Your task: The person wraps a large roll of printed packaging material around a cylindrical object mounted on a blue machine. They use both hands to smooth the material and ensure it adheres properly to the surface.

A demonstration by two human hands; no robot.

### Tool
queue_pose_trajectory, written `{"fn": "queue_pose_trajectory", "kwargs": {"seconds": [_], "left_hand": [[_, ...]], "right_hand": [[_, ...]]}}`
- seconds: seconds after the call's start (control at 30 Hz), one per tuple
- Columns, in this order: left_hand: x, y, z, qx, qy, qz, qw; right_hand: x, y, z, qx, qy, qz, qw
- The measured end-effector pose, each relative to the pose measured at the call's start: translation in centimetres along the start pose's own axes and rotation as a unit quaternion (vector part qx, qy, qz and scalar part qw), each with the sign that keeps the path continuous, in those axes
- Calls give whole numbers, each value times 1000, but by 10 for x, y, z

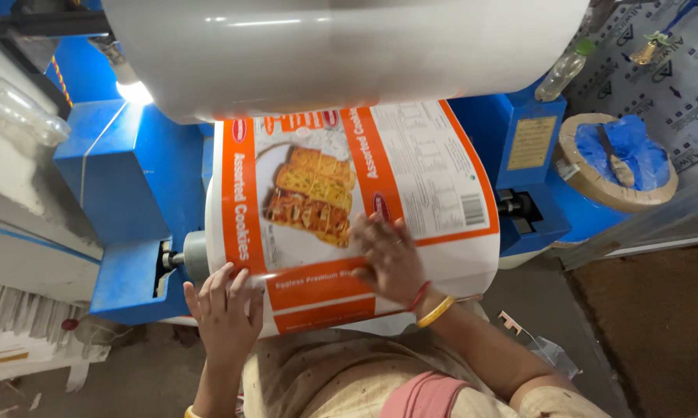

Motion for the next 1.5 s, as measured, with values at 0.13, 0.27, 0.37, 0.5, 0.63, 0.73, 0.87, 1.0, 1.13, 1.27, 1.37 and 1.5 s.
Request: {"fn": "queue_pose_trajectory", "kwargs": {"seconds": [0.13,0.27,0.37,0.5,0.63,0.73,0.87,1.0,1.13,1.27,1.37,1.5], "left_hand": [[-1,19,7,-14,8,-26,1000],[-34,50,-2,-47,-29,-89,994],[-66,88,-21,-94,-109,-141,979],[-84,153,-35,-193,-204,-155,947],[-78,193,2,-256,-164,-137,943],[-89,192,41,-205,-274,-63,937],[-98,147,93,-80,-338,65,936],[-90,65,115,43,-337,155,928],[-72,0,102,72,-215,115,967],[-49,-19,58,24,-85,61,994],[-36,-15,35,6,-36,25,999],[-18,-8,17,2,7,20,1000]], "right_hand": [[19,64,-16,-94,38,-20,995],[29,120,-48,-147,51,-102,983],[34,131,-73,-182,52,-128,974],[42,115,-96,-203,74,-93,972],[46,110,-109,-222,75,-105,966],[48,111,-120,-236,65,-93,965],[50,110,-134,-242,60,-93,964],[50,109,-139,-234,78,-94,965],[47,107,-136,-241,67,-93,964],[41,96,-109,-205,67,-64,974],[26,79,-70,-153,67,-32,985],[2,43,-19,-91,17,8,996]]}}
Point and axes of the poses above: each hand's wrist, its own z-axis towards the middle knuckle, its own x-axis out of the back of the hand, y = z × x, the point moved 7 cm from there along z, towards the middle knuckle, and after that the axes turned 13 degrees about x, right-handed, at the moved point
